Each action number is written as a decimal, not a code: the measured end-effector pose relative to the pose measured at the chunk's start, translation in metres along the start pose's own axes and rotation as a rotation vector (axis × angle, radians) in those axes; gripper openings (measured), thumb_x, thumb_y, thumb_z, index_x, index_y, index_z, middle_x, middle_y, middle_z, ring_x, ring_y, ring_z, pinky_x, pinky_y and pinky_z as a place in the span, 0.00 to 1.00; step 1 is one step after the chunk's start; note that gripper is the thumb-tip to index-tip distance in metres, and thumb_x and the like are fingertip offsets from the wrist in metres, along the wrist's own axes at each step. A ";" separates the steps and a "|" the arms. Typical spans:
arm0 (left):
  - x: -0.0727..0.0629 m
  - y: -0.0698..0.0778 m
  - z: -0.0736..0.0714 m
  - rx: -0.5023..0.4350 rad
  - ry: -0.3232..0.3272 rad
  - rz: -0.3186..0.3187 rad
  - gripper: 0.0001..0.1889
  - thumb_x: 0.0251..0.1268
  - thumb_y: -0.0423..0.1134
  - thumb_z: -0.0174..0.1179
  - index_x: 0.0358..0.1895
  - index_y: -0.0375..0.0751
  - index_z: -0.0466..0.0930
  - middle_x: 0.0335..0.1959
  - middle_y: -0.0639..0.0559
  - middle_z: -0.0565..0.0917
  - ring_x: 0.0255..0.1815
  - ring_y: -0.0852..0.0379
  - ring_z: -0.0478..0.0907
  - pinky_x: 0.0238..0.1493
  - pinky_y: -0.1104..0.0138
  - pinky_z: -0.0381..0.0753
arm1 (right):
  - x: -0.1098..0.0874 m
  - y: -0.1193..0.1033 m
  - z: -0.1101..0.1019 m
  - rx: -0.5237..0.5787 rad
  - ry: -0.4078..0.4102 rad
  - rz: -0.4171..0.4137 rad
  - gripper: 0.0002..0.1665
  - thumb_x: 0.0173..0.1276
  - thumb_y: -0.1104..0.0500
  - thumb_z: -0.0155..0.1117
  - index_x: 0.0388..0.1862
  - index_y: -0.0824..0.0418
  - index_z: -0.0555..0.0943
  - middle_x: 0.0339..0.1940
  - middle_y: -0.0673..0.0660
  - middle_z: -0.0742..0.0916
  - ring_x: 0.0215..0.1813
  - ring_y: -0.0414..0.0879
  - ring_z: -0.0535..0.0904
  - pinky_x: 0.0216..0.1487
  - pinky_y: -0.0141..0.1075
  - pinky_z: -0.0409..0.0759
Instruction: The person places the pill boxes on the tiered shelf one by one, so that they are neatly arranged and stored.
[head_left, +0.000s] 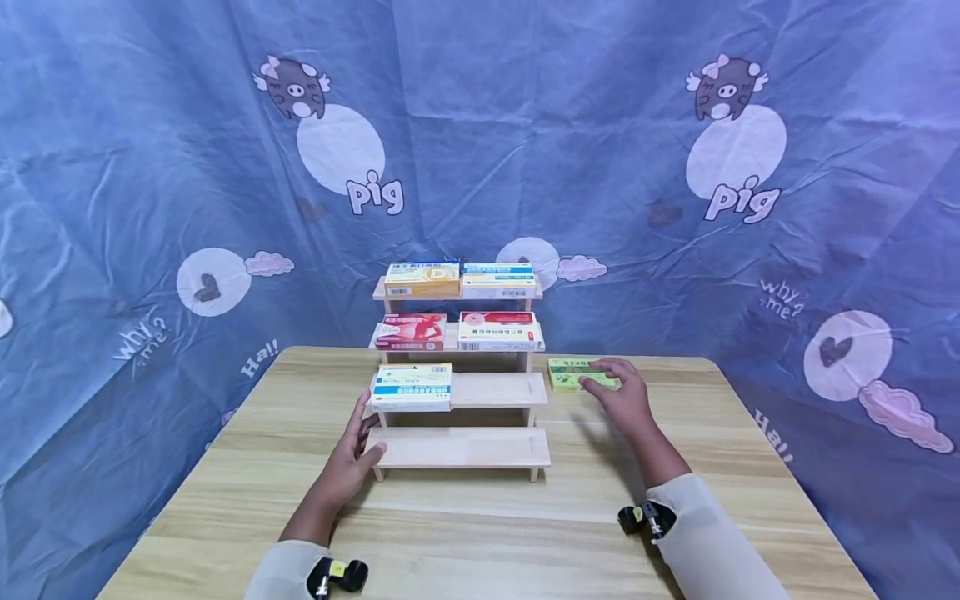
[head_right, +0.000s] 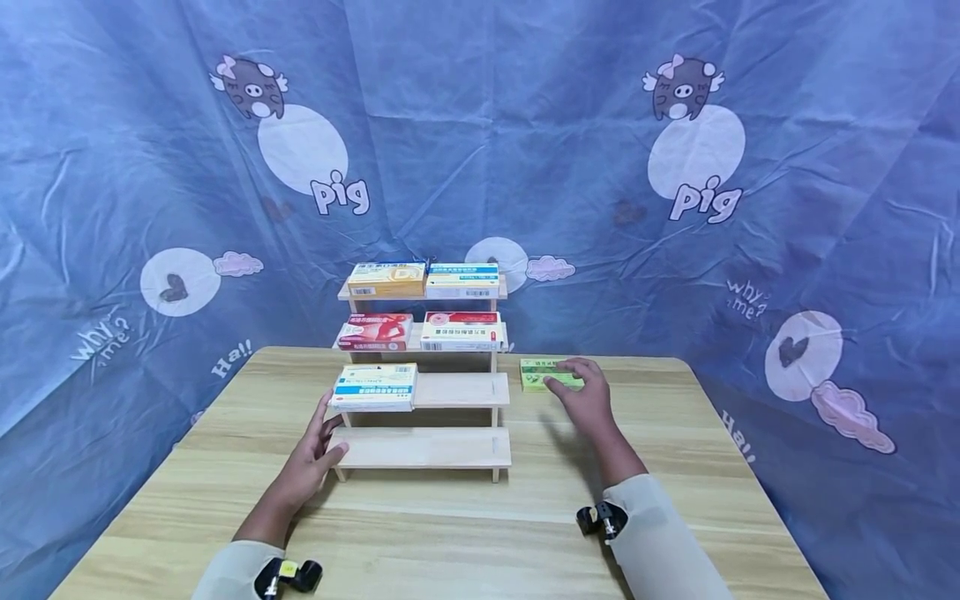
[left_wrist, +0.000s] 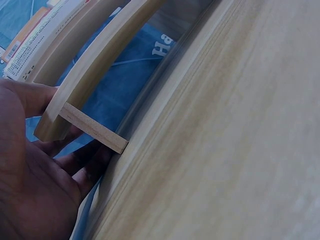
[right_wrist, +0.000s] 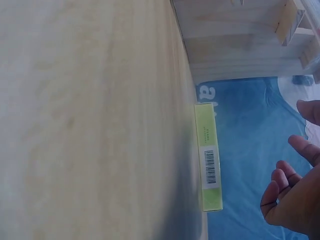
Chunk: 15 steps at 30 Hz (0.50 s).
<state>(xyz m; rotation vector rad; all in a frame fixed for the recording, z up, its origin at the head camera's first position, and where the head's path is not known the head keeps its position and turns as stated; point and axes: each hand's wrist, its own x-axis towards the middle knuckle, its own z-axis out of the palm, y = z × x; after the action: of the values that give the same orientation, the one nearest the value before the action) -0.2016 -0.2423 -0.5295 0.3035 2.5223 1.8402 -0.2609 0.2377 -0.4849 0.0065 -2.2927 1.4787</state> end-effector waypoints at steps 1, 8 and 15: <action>0.000 0.000 0.000 0.003 0.000 0.001 0.50 0.84 0.32 0.55 0.92 0.66 0.30 0.91 0.34 0.53 0.91 0.30 0.51 0.87 0.33 0.46 | 0.001 0.001 0.000 -0.004 -0.006 0.013 0.24 0.71 0.63 0.76 0.61 0.74 0.85 0.69 0.70 0.82 0.68 0.67 0.75 0.71 0.57 0.70; -0.001 0.001 -0.001 0.003 0.002 -0.004 0.49 0.85 0.33 0.55 0.92 0.62 0.31 0.91 0.35 0.54 0.91 0.31 0.51 0.87 0.33 0.45 | 0.011 0.008 -0.003 -0.044 -0.086 0.123 0.32 0.74 0.56 0.75 0.71 0.71 0.80 0.78 0.70 0.75 0.76 0.69 0.70 0.77 0.61 0.68; -0.001 0.003 0.000 0.004 0.004 -0.016 0.49 0.84 0.33 0.56 0.92 0.63 0.31 0.92 0.36 0.53 0.91 0.31 0.51 0.88 0.34 0.45 | 0.020 0.016 -0.005 -0.050 -0.156 0.191 0.43 0.75 0.55 0.73 0.83 0.67 0.69 0.88 0.73 0.60 0.86 0.73 0.60 0.84 0.64 0.64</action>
<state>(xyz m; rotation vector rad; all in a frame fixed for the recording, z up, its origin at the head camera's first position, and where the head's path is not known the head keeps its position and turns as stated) -0.1996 -0.2415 -0.5267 0.2789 2.5236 1.8322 -0.2812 0.2533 -0.4907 -0.1189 -2.5147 1.5622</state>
